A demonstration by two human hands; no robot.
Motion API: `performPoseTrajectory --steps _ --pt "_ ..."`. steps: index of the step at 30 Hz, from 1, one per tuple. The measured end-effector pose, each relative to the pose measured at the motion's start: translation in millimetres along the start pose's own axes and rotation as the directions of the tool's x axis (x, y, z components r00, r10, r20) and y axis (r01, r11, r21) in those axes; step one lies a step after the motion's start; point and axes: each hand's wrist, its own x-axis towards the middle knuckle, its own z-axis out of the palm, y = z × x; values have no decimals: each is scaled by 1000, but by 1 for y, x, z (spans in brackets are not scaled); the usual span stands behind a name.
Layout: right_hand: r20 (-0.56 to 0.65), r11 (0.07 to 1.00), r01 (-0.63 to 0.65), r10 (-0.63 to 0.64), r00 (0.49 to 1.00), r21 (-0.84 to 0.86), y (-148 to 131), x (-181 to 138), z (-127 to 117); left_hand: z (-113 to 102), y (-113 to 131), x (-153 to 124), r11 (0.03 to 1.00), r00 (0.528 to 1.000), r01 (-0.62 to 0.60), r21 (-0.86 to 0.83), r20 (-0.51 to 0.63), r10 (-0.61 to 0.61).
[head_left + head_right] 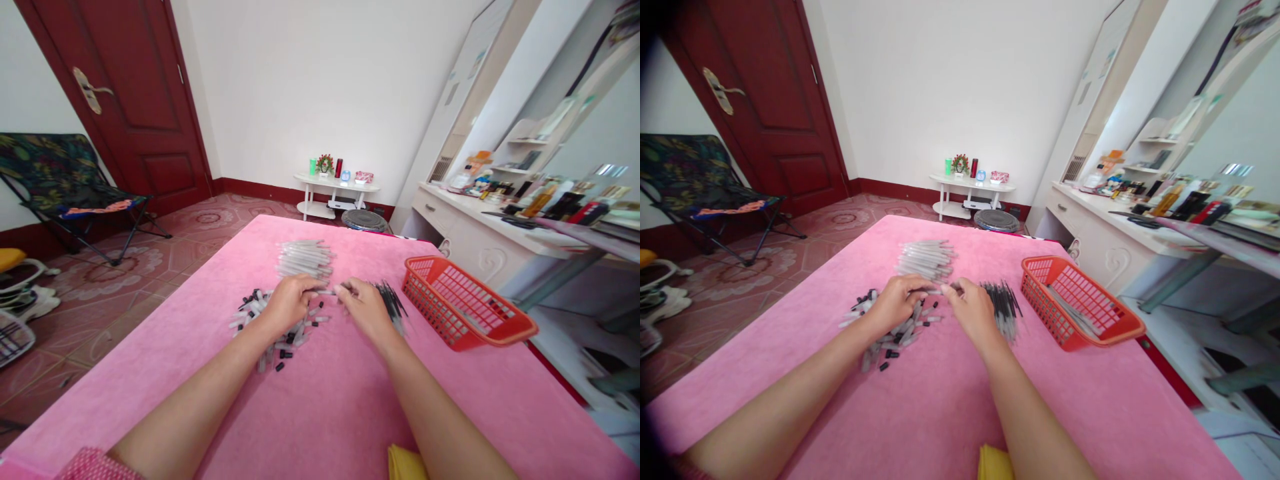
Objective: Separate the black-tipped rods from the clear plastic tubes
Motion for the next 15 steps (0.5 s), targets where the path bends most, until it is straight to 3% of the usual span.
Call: performPoseTrajectory --steps 11,15 --pt "27 1000 4 -3 1000 -30 0 1 -2 -1 1 0 1000 1000 3 27 12 -4" --pt "88 999 -7 10 996 -35 1 2 -1 -1 0 -1 1000 1000 6 27 24 -7"
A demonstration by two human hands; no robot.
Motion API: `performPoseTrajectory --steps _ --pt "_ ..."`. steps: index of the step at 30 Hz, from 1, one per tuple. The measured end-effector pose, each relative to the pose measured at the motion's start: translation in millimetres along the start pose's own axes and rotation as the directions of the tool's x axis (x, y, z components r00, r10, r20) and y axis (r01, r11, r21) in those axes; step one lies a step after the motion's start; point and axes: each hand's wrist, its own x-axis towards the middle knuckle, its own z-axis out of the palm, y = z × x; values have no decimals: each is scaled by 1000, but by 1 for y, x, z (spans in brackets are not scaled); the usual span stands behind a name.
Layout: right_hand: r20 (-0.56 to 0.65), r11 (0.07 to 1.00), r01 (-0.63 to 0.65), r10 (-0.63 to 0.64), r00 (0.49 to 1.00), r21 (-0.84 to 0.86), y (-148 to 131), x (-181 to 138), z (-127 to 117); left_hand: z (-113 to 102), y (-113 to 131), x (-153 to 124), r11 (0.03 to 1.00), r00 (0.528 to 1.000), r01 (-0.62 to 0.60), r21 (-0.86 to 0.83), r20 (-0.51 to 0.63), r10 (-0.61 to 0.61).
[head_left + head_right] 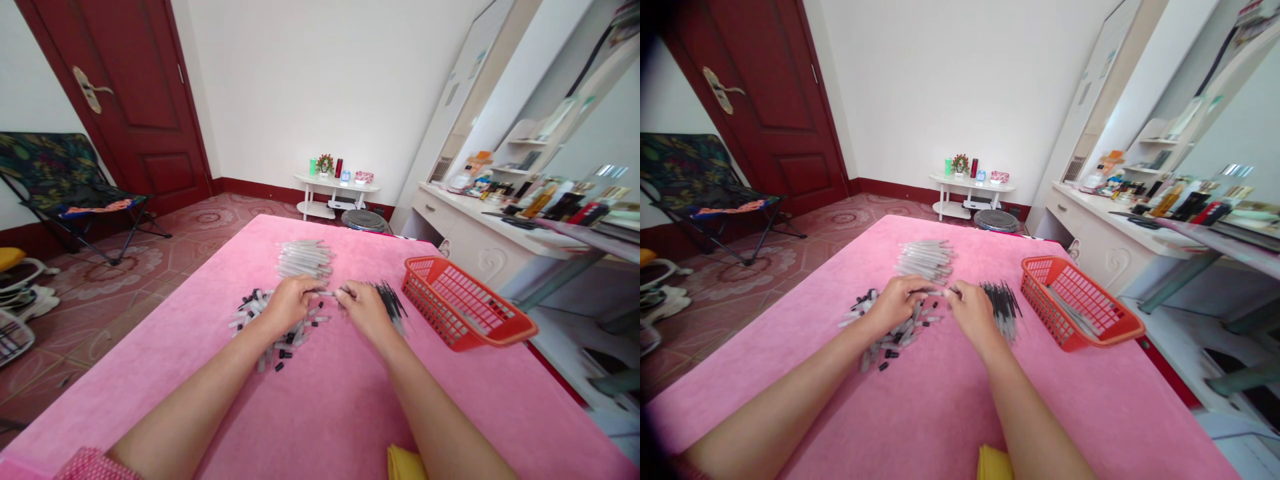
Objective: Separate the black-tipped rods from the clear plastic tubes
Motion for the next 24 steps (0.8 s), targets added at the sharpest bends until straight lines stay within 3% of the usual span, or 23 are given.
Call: performPoseTrajectory --steps 9,13,18,24 --pt "-10 1000 0 0 1000 24 1 -1 2 -1 -1 -1 1000 1000 -14 11 -12 15" --pt "8 1000 -8 8 1000 29 5 -1 8 -5 -5 1 1000 993 18 19 -116 -16" --pt "95 982 169 -160 983 -89 -4 -10 22 -6 -13 3 979 935 108 -173 -316 -159" --pt "152 932 217 -179 972 -292 -2 -16 31 -4 -13 5 925 909 130 -357 -331 -255"
